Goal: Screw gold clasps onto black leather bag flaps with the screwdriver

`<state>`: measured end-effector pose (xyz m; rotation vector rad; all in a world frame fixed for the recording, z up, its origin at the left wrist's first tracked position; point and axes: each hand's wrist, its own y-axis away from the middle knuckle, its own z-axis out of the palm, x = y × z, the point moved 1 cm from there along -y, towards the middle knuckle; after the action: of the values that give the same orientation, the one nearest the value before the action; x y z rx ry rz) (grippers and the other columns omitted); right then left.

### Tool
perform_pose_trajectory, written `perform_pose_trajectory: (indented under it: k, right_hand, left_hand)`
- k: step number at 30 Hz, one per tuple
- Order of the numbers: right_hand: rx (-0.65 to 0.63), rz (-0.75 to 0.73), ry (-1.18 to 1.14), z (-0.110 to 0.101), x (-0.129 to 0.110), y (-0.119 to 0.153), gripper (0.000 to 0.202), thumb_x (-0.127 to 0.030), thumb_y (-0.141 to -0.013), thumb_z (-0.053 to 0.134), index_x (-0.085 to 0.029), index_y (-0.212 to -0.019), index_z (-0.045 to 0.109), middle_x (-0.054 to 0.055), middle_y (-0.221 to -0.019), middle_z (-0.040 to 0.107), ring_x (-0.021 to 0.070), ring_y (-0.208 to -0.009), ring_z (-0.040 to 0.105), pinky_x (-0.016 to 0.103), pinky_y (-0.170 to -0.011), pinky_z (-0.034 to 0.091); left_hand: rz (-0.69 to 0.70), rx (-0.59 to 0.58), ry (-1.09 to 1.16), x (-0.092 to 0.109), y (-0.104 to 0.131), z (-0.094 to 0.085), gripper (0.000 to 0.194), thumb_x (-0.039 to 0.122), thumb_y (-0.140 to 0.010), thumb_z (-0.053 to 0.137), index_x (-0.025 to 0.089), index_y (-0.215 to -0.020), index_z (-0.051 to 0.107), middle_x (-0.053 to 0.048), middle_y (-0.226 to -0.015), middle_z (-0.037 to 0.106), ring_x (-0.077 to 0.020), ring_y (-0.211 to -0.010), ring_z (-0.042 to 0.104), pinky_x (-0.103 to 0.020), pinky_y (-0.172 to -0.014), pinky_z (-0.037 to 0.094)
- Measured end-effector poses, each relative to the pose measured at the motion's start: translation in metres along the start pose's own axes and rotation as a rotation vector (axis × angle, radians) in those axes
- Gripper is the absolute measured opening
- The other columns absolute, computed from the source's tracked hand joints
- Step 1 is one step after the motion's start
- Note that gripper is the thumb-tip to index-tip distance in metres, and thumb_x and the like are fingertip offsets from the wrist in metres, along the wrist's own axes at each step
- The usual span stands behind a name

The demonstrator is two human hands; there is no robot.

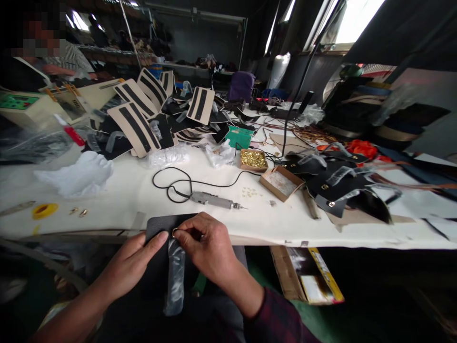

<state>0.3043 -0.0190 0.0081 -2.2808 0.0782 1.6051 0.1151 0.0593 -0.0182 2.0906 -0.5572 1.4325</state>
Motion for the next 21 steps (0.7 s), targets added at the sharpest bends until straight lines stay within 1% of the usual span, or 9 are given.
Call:
perform_pose_trajectory:
  k: [4,6,8,10,12,14,16,19,21]
  right_hand:
    - [0.083,-0.024,-0.018,-0.003,0.003,0.004,0.01,-0.028,-0.092,0.076,-0.021,-0.099,0.077,0.001,-0.084,0.069,0.0151,-0.076,0.062,0.028,-0.07,0.049]
    - [0.177,-0.046,0.007,-0.007,0.007,0.009,0.015,-0.029,-0.093,0.074,-0.022,-0.106,0.076,0.002,-0.089,0.068,0.0164,-0.082,0.061,0.03,-0.076,0.049]
    - [0.255,0.004,0.003,-0.012,0.012,0.016,0.024,-0.033,-0.092,0.075,-0.022,-0.113,0.073,0.004,-0.099,0.069,0.0184,-0.091,0.06,0.032,-0.082,0.048]
    - [0.201,0.162,-0.088,-0.013,0.018,0.024,0.033,-0.042,-0.091,0.077,-0.021,-0.115,0.072,0.005,-0.102,0.068,0.0184,-0.089,0.059,0.031,-0.078,0.047]
    - [0.042,0.36,-0.264,-0.009,0.023,0.03,0.037,-0.052,-0.09,0.077,-0.018,-0.103,0.072,0.003,-0.089,0.067,0.0154,-0.075,0.056,0.028,-0.065,0.043]
    - [-0.054,0.494,-0.432,-0.004,0.026,0.034,0.043,-0.058,-0.087,0.077,-0.016,-0.083,0.068,0.0,-0.072,0.06,0.0112,-0.061,0.048,0.025,-0.054,0.035]
    - [-0.008,0.54,-0.563,0.001,0.027,0.031,0.047,-0.058,-0.085,0.08,-0.016,-0.074,0.063,-0.003,-0.064,0.056,0.0089,-0.056,0.044,0.023,-0.051,0.031]
    - [0.112,0.546,-0.727,0.005,0.028,0.019,0.042,-0.054,-0.082,0.084,-0.016,-0.081,0.067,-0.001,-0.069,0.064,0.0106,-0.058,0.052,0.023,-0.054,0.039]
    - [0.13,0.554,-0.76,0.006,0.028,0.009,0.04,-0.053,-0.081,0.085,-0.016,-0.084,0.069,0.0,-0.073,0.068,0.0123,-0.06,0.056,0.025,-0.057,0.044]
  left_hand:
    - [-0.018,0.003,0.058,-0.001,0.0,0.0,0.051,0.065,-0.097,0.058,0.02,-0.117,0.074,-0.004,-0.099,0.079,-0.0302,-0.106,0.07,-0.031,-0.091,0.053]
    - [-0.028,0.012,0.135,-0.001,0.0,0.0,0.051,0.063,-0.096,0.061,0.02,-0.12,0.075,-0.005,-0.107,0.08,-0.0305,-0.106,0.071,-0.033,-0.093,0.054]
    - [-0.036,0.065,0.237,0.0,-0.003,-0.001,0.05,0.06,-0.094,0.067,0.019,-0.121,0.075,-0.007,-0.115,0.08,-0.031,-0.109,0.072,-0.034,-0.098,0.054]
    - [-0.054,0.151,0.397,0.003,-0.009,0.0,0.05,0.056,-0.09,0.074,0.018,-0.122,0.076,-0.01,-0.119,0.079,-0.0318,-0.113,0.071,-0.036,-0.101,0.054]
    - [-0.113,0.199,0.607,0.008,-0.015,0.001,0.054,0.053,-0.087,0.078,0.016,-0.125,0.075,-0.013,-0.118,0.079,-0.0337,-0.113,0.072,-0.041,-0.101,0.056]
    - [-0.201,0.161,0.801,0.012,-0.02,0.004,0.059,0.053,-0.087,0.078,0.014,-0.13,0.072,-0.015,-0.117,0.079,-0.0356,-0.112,0.074,-0.046,-0.1,0.058]
    - [-0.252,0.074,0.919,0.013,-0.02,0.008,0.06,0.056,-0.091,0.072,0.015,-0.135,0.069,-0.016,-0.118,0.079,-0.0358,-0.111,0.075,-0.048,-0.1,0.059]
    - [-0.208,-0.079,0.947,0.006,-0.01,0.014,0.057,0.056,-0.094,0.068,0.018,-0.136,0.07,-0.014,-0.123,0.078,-0.0353,-0.115,0.074,-0.047,-0.102,0.058]
    - [-0.185,-0.176,0.87,-0.002,0.0,0.017,0.052,0.049,-0.092,0.074,0.017,-0.134,0.072,-0.014,-0.122,0.079,-0.036,-0.115,0.074,-0.047,-0.102,0.058]
